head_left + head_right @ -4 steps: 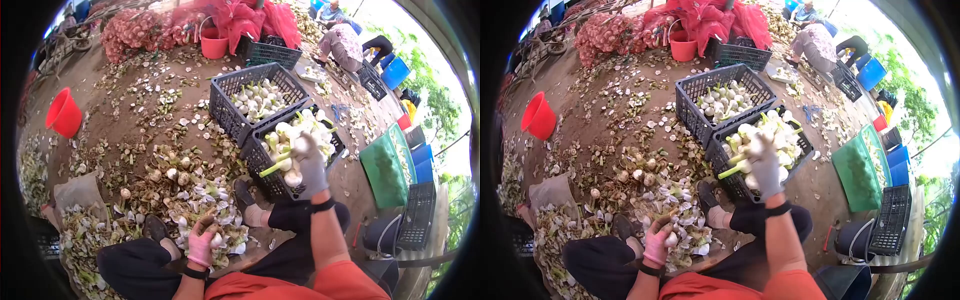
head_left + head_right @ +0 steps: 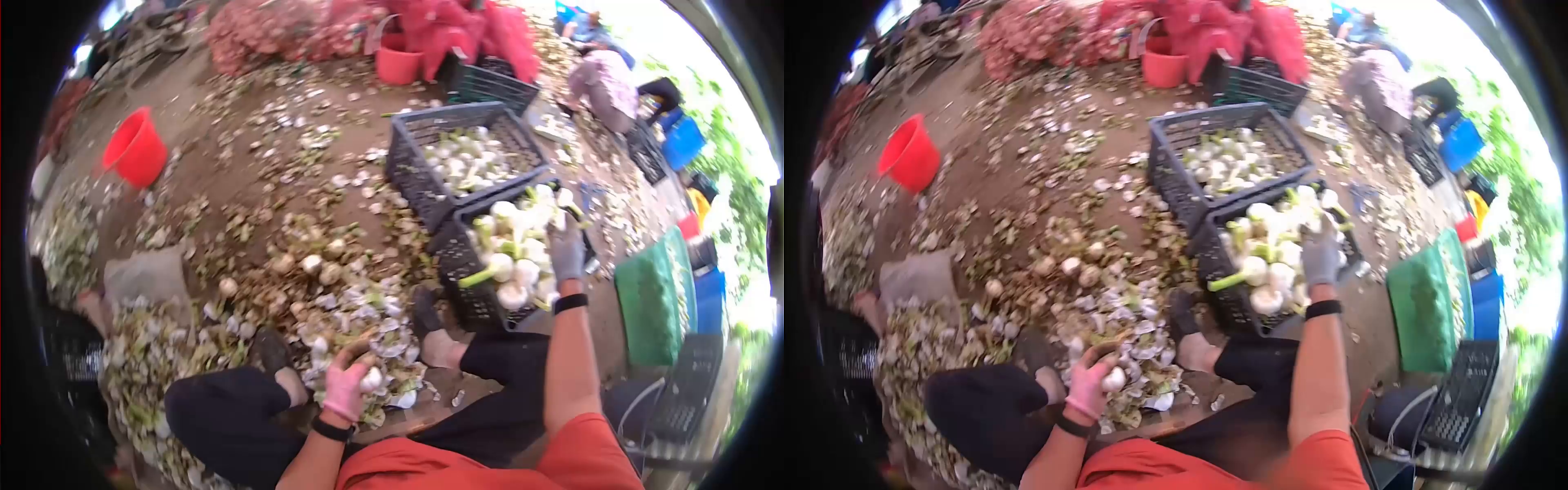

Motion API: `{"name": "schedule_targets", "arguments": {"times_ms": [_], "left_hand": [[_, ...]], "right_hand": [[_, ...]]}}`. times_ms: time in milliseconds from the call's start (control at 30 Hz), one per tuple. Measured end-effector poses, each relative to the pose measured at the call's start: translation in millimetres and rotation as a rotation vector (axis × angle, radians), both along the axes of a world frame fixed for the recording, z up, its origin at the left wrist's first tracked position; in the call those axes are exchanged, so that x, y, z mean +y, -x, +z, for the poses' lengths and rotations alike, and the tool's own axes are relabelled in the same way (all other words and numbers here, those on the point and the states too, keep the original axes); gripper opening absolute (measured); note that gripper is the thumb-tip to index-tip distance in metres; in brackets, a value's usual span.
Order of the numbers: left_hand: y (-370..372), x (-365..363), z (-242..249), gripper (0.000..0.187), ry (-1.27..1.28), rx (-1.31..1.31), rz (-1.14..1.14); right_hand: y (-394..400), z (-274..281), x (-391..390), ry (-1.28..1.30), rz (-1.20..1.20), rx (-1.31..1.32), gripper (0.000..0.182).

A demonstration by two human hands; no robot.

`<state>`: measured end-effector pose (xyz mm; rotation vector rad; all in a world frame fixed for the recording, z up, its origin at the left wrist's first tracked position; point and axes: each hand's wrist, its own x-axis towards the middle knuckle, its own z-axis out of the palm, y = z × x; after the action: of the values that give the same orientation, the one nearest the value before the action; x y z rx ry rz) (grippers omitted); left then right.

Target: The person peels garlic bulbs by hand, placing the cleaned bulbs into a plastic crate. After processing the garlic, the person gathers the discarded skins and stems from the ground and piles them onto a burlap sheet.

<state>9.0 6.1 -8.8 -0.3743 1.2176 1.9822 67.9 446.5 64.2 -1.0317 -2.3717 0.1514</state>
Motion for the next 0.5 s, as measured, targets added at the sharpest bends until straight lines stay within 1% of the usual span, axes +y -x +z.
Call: {"name": "schedule_targets", "arguments": {"times_ms": [33,67,100,133,167,200,233,267,300,333,367,400,433,467,500], "left_hand": [[5,-6,-4,0.033,0.012,0.046,0.002],[9,-12,0,0.032,0.032,0.025,0.002],[11,-14,1,0.031,0.034,-0.005,0.000],[10,-17,-10,0.030,0.038,0.026,0.006],[12,-18,-13,0.030,0.047,0.018,0.032],[14,-19,-16,0.030,0.042,-0.003,0.052],[17,-18,-19,0.029,0.036,-0.027,0.069],[21,-15,-14,0.027,0.026,-0.087,0.128],[23,-15,-15,0.027,0.031,-0.097,0.142],[27,-15,-17,0.025,0.029,-0.131,0.186],[31,-17,-18,0.024,0.028,-0.166,0.229],[35,-20,-18,0.030,0.073,-0.135,0.221],[36,-24,-26,0.027,0.056,-0.123,0.267],[38,-26,-29,0.026,0.088,-0.118,0.290],[41,-26,-30,0.025,0.120,-0.113,0.314]], "right_hand": [[10,-10,7,0.062,-0.150,-0.208,0.051],[10,-26,17,0.126,-0.183,-0.170,0.050],[19,-28,10,0.174,-0.222,-0.142,0.050],[28,-30,4,0.043,-0.143,-0.032,0.048],[42,-10,-28,-0.083,-0.068,0.076,0.046],[62,0,-58,-0.189,0.110,0.146,0.044],[83,4,-91,-0.174,0.285,0.230,0.043],[107,-8,-126,0.299,0.364,0.423,0.035],[126,-19,-151,0.264,0.584,0.305,0.024],[146,-39,-182,0.474,0.666,0.235,0.016],[163,-57,-210,0.596,0.689,0.020,0.013],[180,-87,-235,0.688,0.693,-0.042,0.013],[195,-131,-245,0.604,0.725,-0.239,0.023],[209,-165,-259,0.697,0.730,-0.298,0.034],[221,-194,-273,0.588,0.752,-0.325,0.043]]}}
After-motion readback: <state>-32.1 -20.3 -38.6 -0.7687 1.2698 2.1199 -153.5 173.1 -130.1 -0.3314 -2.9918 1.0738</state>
